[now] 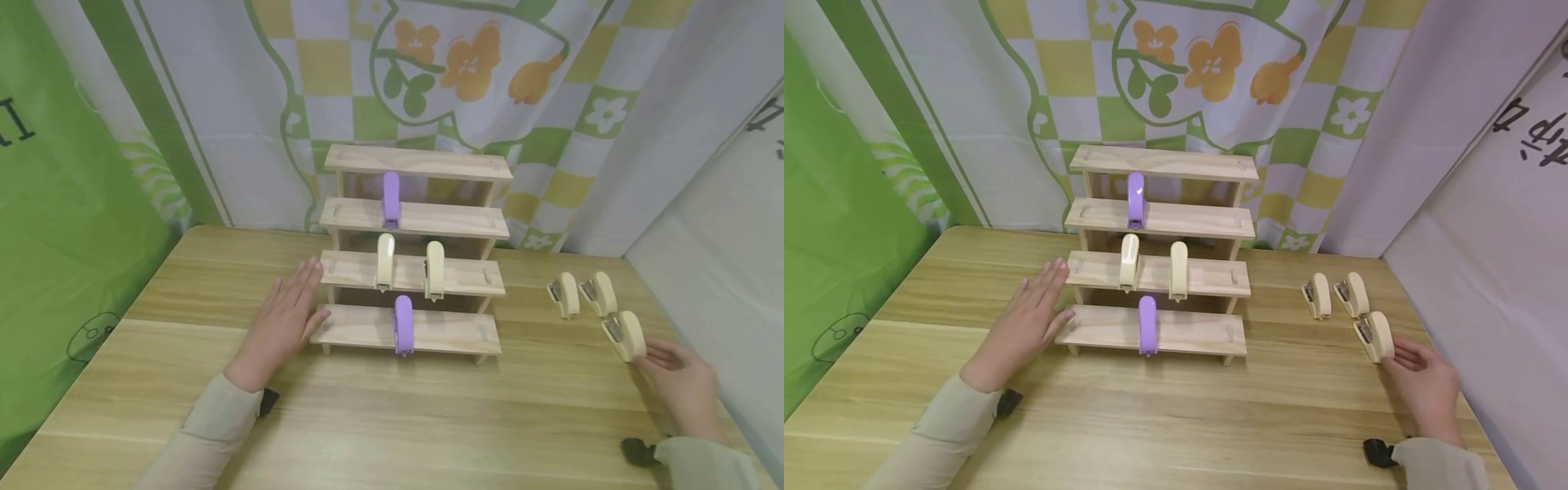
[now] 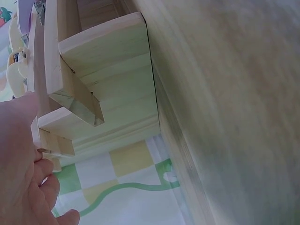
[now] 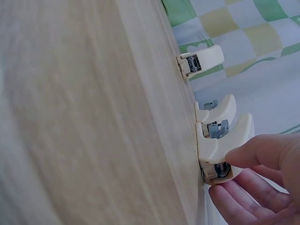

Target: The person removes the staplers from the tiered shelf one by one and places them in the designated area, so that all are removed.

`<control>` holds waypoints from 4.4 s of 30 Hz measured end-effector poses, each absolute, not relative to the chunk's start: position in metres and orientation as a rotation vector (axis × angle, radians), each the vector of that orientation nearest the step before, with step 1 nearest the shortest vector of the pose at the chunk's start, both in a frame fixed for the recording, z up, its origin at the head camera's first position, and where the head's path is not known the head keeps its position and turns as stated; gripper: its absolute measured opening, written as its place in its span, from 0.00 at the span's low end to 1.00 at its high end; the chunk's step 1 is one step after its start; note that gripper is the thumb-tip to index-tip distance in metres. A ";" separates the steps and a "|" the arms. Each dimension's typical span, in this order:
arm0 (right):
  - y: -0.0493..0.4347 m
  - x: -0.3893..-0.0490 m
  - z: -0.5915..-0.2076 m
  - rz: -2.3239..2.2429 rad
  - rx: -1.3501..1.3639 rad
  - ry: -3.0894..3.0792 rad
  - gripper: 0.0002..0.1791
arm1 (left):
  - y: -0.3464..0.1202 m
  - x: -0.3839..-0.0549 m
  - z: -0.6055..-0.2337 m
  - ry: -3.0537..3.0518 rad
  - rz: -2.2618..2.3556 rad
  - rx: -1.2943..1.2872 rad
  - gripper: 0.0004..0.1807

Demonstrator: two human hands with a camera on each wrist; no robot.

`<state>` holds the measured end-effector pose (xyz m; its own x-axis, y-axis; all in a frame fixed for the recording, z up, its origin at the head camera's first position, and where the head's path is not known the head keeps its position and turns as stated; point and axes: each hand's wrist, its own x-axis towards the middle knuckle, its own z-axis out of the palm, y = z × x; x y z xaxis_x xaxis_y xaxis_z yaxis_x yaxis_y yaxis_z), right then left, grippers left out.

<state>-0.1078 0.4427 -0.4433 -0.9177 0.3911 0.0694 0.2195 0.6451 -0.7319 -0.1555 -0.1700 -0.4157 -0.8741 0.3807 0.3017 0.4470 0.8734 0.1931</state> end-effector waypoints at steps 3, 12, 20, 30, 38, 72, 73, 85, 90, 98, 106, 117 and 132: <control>0.443 -0.108 -0.445 1.140 -0.479 -2.642 0.23 | -0.170 -0.155 -0.416 -2.789 -0.375 -0.627 0.43; 0.429 -0.109 -0.427 1.056 -0.557 -2.682 0.30 | -0.168 -0.155 -0.413 -2.804 -0.383 -0.630 0.42; 0.372 -0.118 -0.391 1.095 -0.420 -2.494 0.22 | -0.169 -0.155 -0.414 -2.792 -0.379 -0.635 0.43; 0.293 -0.138 -0.354 1.242 -0.063 -2.311 0.14 | -0.170 -0.156 -0.415 -2.759 -0.385 -0.640 0.43; 0.243 -0.149 -0.335 1.388 0.277 -2.166 0.12 | -0.169 -0.157 -0.417 -2.778 -0.385 -0.639 0.43; 0.120 -0.208 -0.298 1.495 0.464 -2.418 0.20 | -0.170 -0.157 -0.420 -2.767 -0.371 -0.637 0.43; 0.117 -0.209 -0.297 1.498 0.461 -2.426 0.21 | -0.170 -0.157 -0.420 -2.768 -0.373 -0.635 0.43; 0.088 -0.226 -0.292 1.369 0.442 -2.502 0.21 | -0.170 -0.157 -0.420 -2.762 -0.379 -0.638 0.43; 0.081 -0.230 -0.290 1.318 0.402 -2.540 0.21 | -0.169 -0.156 -0.420 -2.759 -0.381 -0.640 0.43; 0.075 -0.236 -0.289 1.284 0.295 -2.586 0.22 | -0.169 -0.156 -0.421 -2.758 -0.386 -0.638 0.43; 0.071 -0.239 -0.290 1.335 0.245 -2.579 0.22 | -0.169 -0.156 -0.420 -2.750 -0.392 -0.636 0.43; 0.067 -0.239 -0.287 1.324 0.202 -2.577 0.21 | -0.169 -0.157 -0.420 -2.758 -0.405 -0.627 0.43; 0.071 -0.236 -0.288 1.376 0.188 -2.524 0.17 | -0.168 -0.156 -0.419 -2.755 -0.390 -0.631 0.43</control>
